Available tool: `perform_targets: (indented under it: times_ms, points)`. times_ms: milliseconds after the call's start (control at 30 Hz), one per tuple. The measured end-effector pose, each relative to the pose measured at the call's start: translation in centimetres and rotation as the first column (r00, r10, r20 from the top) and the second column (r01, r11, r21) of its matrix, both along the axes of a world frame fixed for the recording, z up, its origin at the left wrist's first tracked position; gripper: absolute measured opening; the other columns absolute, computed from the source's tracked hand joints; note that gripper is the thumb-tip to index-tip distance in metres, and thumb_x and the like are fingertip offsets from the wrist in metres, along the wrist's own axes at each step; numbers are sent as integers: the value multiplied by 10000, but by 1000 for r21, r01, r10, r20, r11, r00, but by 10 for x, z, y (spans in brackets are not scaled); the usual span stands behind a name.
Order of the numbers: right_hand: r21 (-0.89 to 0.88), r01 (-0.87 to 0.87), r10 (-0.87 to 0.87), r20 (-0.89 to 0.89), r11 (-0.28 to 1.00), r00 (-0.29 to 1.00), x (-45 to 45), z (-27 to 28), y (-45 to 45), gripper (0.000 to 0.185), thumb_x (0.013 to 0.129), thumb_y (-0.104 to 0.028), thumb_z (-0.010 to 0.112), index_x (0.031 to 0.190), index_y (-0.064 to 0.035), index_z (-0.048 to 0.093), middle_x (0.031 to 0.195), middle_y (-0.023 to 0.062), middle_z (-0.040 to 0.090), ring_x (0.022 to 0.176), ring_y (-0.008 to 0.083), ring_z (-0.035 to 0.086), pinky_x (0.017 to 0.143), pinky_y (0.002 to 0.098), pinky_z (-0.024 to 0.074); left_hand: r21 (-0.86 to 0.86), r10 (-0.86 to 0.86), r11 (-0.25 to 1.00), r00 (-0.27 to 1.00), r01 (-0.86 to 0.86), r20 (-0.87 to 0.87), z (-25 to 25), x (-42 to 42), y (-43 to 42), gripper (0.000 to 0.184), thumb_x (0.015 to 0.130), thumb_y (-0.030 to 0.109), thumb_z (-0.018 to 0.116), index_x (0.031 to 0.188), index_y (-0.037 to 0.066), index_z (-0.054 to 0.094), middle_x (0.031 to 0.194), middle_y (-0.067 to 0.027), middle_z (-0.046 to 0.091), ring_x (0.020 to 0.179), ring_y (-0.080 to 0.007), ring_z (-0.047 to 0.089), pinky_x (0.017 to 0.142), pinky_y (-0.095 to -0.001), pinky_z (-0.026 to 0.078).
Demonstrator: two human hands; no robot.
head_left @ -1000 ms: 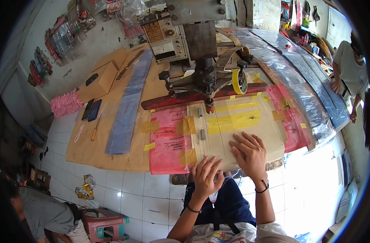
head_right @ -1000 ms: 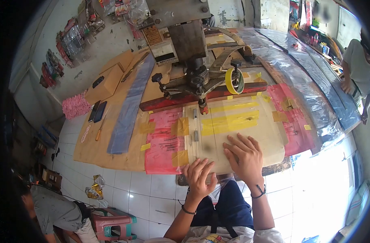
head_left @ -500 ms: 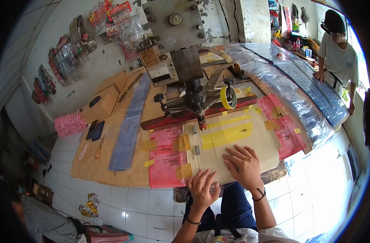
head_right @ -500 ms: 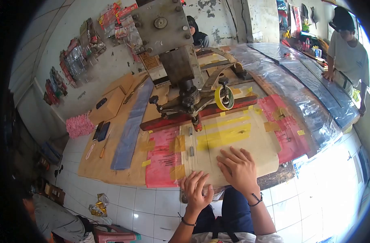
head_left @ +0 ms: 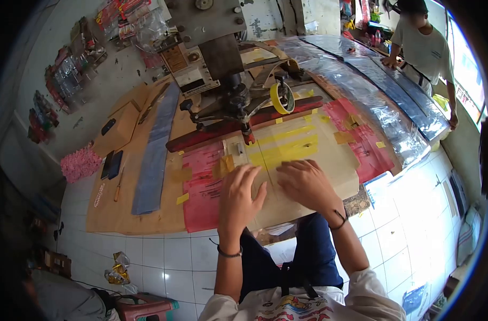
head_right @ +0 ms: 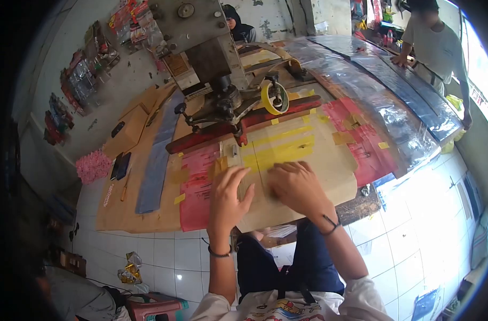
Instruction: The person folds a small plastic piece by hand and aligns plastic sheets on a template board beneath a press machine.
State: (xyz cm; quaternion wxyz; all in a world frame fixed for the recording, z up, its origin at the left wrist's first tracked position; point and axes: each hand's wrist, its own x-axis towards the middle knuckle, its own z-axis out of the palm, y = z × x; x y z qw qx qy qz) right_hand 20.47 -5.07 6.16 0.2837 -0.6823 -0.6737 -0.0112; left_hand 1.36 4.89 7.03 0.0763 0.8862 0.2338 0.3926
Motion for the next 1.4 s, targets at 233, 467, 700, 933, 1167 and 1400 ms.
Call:
perform_targets:
  times_ms: [233,467,700,933,1167,1400]
  points:
    - [-46,-194,197,84,980,977,16,-17,88,608,1024,-401,529,1466,15,481,1553,224,458,1469,357,403,1234,506,283,-93,45,993,972,-68,-231,-27,1,18,513,929,315,705,1329,8,613,1460,-163,545,1362,-357,486,1154,-456,380]
    - [-77,-141,155,226,987,962,18,-31,104,657,1074,-423,398,1537,43,375,1603,232,383,1517,352,325,1266,470,227,-143,42,987,984,-67,-173,-30,2,23,596,928,321,713,1381,-30,550,1468,-179,535,1372,-358,478,1163,-460,368]
    - [-161,-4,33,173,987,984,25,-26,88,694,1070,-436,375,1545,68,344,1642,232,312,1554,338,243,1285,449,168,-151,17,988,983,-45,-182,-29,-2,22,615,942,352,707,1395,-31,543,1483,-178,525,1384,-357,468,1174,-465,355]
    - [-218,-60,110,226,974,968,-18,18,0,551,990,-368,597,1402,-5,554,1464,194,538,1366,338,498,1170,454,355,-132,6,991,993,-22,-121,-34,-2,23,559,913,380,731,1314,9,611,1423,-168,547,1345,-357,484,1149,-465,370]
    - [-202,-12,34,105,979,994,25,17,42,416,926,-418,711,1188,-95,696,1246,106,640,1222,287,568,1059,430,423,-198,-78,979,986,48,-149,-24,-6,20,414,841,338,807,1077,39,644,1189,-134,565,1207,-343,524,1065,-469,411]
    - [-365,-128,160,59,922,985,49,16,78,449,917,-463,733,1158,-97,633,1180,80,644,1228,261,554,1059,413,402,-145,-11,989,995,-4,-101,-30,-3,24,802,783,403,859,1378,13,490,1317,-150,579,1255,-344,535,1085,-462,413]
